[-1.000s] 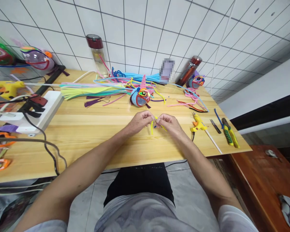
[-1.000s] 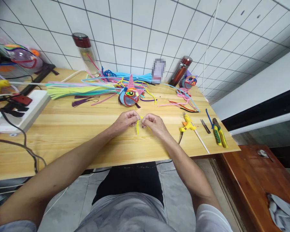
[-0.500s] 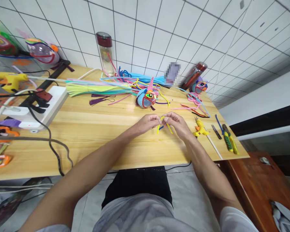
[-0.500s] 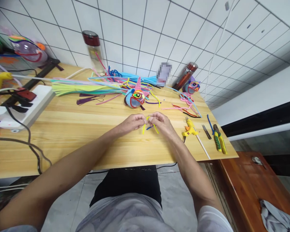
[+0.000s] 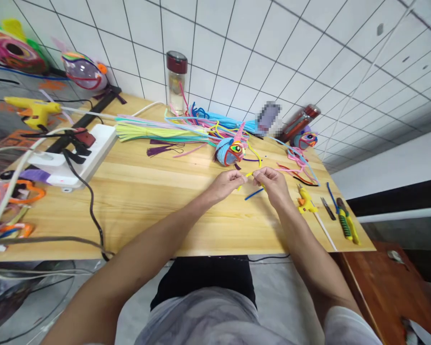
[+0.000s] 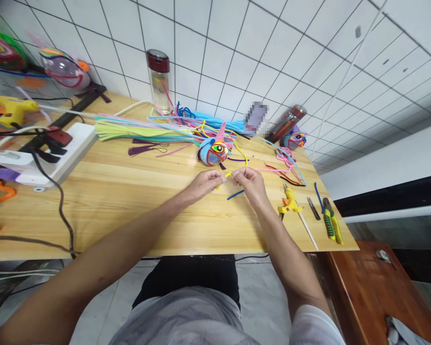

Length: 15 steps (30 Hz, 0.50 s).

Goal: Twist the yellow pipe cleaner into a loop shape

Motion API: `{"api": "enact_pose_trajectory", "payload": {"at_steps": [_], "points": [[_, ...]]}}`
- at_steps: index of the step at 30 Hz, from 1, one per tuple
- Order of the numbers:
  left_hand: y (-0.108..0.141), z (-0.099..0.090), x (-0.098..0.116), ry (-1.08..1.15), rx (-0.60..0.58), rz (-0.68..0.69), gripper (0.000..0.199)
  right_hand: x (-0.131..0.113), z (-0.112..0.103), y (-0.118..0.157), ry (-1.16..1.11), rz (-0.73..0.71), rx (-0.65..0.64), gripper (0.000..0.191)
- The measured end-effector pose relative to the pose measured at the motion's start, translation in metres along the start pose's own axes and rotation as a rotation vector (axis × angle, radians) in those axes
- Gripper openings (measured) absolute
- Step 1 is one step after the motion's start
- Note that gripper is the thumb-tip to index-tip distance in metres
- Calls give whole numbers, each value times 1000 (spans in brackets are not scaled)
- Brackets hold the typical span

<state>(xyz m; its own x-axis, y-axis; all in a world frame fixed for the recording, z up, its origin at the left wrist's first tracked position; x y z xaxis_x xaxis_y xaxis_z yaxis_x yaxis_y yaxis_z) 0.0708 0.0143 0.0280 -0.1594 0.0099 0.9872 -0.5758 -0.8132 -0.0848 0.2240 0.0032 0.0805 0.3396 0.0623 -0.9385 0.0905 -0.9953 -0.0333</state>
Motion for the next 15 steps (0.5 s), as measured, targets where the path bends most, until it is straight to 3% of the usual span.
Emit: {"api": "enact_pose_trajectory", "payload": {"at_steps": [4, 9, 15], "points": [[2, -2, 2, -76, -4, -14, 28, 7, -6, 4, -14, -2, -46, 30], [5, -3, 1, -181, -19, -24, 29, -1, -12, 7, 280, -109, -181, 31], [11, 1, 2, -239, -50, -74, 32, -8, 3, 6, 398, -210, -242, 15]]}}
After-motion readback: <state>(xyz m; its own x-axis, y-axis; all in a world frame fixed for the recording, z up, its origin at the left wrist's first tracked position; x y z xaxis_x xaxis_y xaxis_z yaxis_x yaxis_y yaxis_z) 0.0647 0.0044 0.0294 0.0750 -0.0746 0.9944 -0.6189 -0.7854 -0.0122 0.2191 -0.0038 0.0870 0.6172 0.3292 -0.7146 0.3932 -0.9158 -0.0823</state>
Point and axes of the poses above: each hand's wrist, its own y-axis away from the middle knuckle, its own z-axis out of the palm, x = y × z, the point moved 8 cm from there along -y, towards the middle knuckle, and after that the axes turned 9 degrees about -x, right-handed, at the moved point
